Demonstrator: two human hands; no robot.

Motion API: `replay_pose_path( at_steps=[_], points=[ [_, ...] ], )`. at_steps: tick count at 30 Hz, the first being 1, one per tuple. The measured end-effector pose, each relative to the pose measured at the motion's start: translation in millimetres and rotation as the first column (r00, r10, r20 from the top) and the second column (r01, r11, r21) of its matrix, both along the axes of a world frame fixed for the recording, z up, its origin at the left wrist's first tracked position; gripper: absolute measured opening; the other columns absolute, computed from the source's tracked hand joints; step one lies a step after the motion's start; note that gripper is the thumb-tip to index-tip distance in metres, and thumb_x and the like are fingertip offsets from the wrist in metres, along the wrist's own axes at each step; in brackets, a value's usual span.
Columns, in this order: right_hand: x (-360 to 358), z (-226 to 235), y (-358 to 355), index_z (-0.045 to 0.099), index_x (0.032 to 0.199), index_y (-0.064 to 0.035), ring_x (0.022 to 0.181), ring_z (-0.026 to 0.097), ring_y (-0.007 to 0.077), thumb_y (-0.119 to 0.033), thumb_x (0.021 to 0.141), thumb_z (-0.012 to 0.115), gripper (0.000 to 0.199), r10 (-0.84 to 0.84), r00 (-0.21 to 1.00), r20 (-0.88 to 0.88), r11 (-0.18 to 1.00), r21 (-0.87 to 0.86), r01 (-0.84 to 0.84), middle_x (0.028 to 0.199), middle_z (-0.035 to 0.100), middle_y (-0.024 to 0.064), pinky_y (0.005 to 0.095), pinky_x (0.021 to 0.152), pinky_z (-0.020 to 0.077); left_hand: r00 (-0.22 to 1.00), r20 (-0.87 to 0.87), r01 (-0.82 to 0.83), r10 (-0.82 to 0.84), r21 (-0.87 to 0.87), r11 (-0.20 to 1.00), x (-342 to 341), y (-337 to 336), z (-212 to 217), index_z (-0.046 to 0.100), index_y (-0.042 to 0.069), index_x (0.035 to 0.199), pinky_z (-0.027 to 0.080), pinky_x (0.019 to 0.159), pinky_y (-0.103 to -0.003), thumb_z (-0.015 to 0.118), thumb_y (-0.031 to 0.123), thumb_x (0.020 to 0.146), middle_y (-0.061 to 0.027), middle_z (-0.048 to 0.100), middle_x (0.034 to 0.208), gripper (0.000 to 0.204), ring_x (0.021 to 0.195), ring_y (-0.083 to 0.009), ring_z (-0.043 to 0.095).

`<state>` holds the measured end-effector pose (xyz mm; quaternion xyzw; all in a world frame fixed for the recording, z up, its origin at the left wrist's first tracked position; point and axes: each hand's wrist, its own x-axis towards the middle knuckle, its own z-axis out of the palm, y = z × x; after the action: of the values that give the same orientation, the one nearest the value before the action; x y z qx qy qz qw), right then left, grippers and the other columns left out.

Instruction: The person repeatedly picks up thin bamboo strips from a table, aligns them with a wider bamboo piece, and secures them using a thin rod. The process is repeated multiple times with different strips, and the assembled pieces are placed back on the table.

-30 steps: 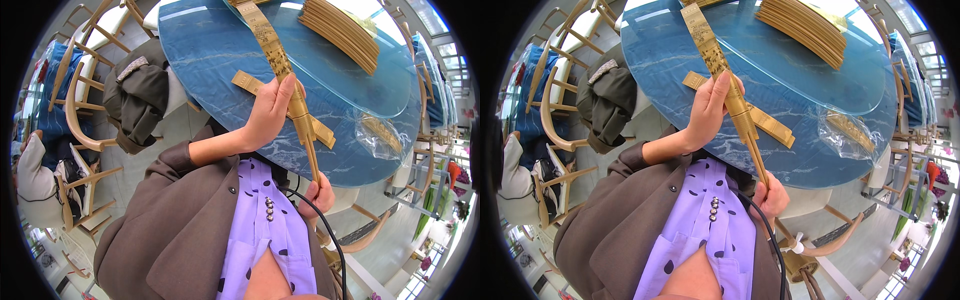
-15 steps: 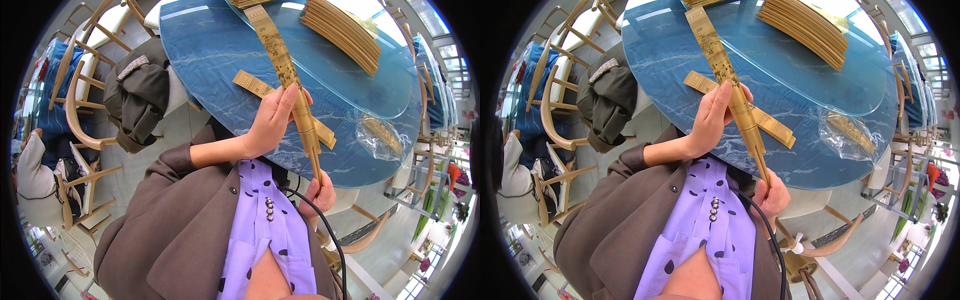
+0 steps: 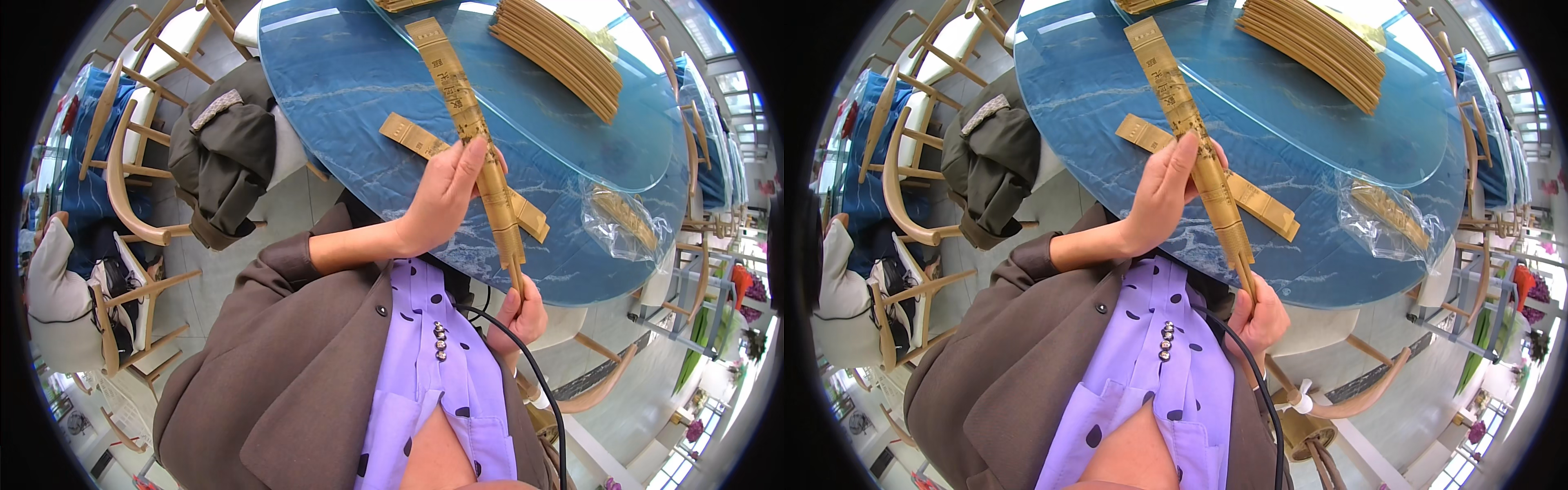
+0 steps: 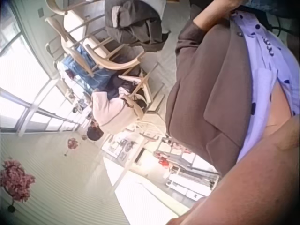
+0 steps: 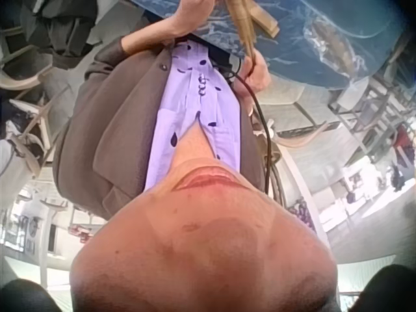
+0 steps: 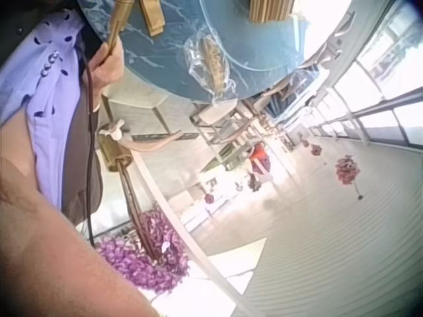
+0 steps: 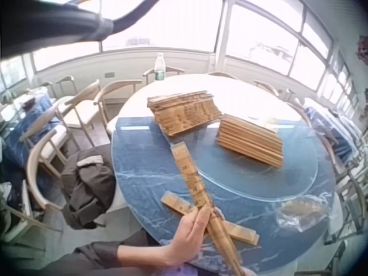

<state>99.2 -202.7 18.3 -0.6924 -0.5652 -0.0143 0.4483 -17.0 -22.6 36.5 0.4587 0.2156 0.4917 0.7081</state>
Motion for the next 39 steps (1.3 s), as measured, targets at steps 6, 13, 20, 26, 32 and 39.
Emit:
replay_pose_path(
  at_steps=[6, 13, 20, 26, 32, 39],
  points=[
    [0.0, -1.9, -0.5, 0.068, 0.11, 0.0023, 0.064, 0.06, 0.0183, -0.021, 0.102, 0.059, 0.026, 0.007, 1.0, 0.009, 1.0, -0.012, -0.006, 0.081, 0.067, 0.0108, 0.031, 0.061, 0.048, 0.981, -0.145, -0.117, 0.129, 0.093, 0.989, -1.0, 10.5, -0.6, 0.06, 0.007, 0.1, 0.03, 0.053, -0.019, 0.04, 0.036, 0.111, 0.0053, 0.048, 0.074, 0.037, 0.06, -0.0007, 0.036],
    [-3.6, -1.0, 0.8, 0.067, 0.111, 0.0016, 0.066, 0.062, 0.0199, -0.021, 0.102, 0.059, 0.026, -0.024, 1.0, -0.01, 0.999, -0.025, 0.024, 0.083, 0.068, 0.0114, 0.0317, 0.062, 0.0483, 0.966, -0.196, -0.134, 0.17, 0.186, 0.973, 4.6, 4.2, -7.9, 0.06, 0.007, 0.099, 0.031, 0.054, -0.019, 0.039, 0.035, 0.111, 0.0047, 0.05, 0.075, 0.037, 0.061, -0.0011, 0.036],
    [-1.1, -2.5, 1.0, 0.065, 0.111, 0.0014, 0.063, 0.064, 0.0244, -0.017, 0.1, 0.063, 0.022, 0.005, 1.0, 0.026, 0.999, -0.035, -0.004, 0.085, 0.069, 0.0132, 0.0323, 0.059, 0.0504, 0.997, -0.065, -0.046, 0.048, 0.039, 0.998, -4.3, 13.0, 1.0, 0.06, 0.007, 0.1, 0.032, 0.054, -0.018, 0.042, 0.034, 0.111, 0.0044, 0.053, 0.079, 0.035, 0.063, 0.0, 0.04],
    [-1.6, 0.0, 3.2, 0.065, 0.111, 0.0018, 0.063, 0.064, 0.0242, -0.021, 0.101, 0.061, 0.025, 0.006, 1.0, 0.018, 0.998, -0.063, -0.005, 0.086, 0.07, 0.0132, 0.0322, 0.06, 0.0509, 0.983, -0.153, -0.09, 0.103, 0.086, 0.992, -1.3, 9.4, -6.9, 0.06, 0.007, 0.098, 0.032, 0.052, -0.017, 0.045, 0.033, 0.11, 0.0049, 0.055, 0.078, 0.032, 0.06, 0.0002, 0.039],
    [6.9, 7.4, 4.9, 0.063, 0.105, 0.0014, 0.062, 0.061, 0.0246, -0.028, 0.105, 0.052, 0.031, 0.072, 0.994, -0.084, 0.971, -0.222, -0.089, 0.08, 0.063, 0.0108, 0.0328, 0.058, 0.0477, 0.967, -0.178, -0.169, 0.182, 0.087, 0.982, -12.0, 35.4, -5.3, 0.061, 0.007, 0.095, 0.03, 0.05, -0.018, 0.045, 0.034, 0.11, 0.0033, 0.057, 0.075, 0.036, 0.057, 0.0, 0.038],
    [-2.0, -2.1, 4.9, 0.058, 0.098, -0.0011, 0.061, 0.06, 0.0271, -0.025, 0.107, 0.047, 0.028, 0.016, 0.999, -0.035, 0.979, -0.203, -0.023, 0.076, 0.06, 0.0097, 0.0349, 0.056, 0.0466, 0.93, -0.273, -0.198, 0.247, 0.194, 0.961, -9.1, 29.2, 1.5, 0.055, 0.002, 0.087, 0.037, 0.052, -0.027, 0.043, 0.034, 0.11, -0.0001, 0.049, 0.065, 0.041, 0.057, -0.0074, 0.043]
  ],
)
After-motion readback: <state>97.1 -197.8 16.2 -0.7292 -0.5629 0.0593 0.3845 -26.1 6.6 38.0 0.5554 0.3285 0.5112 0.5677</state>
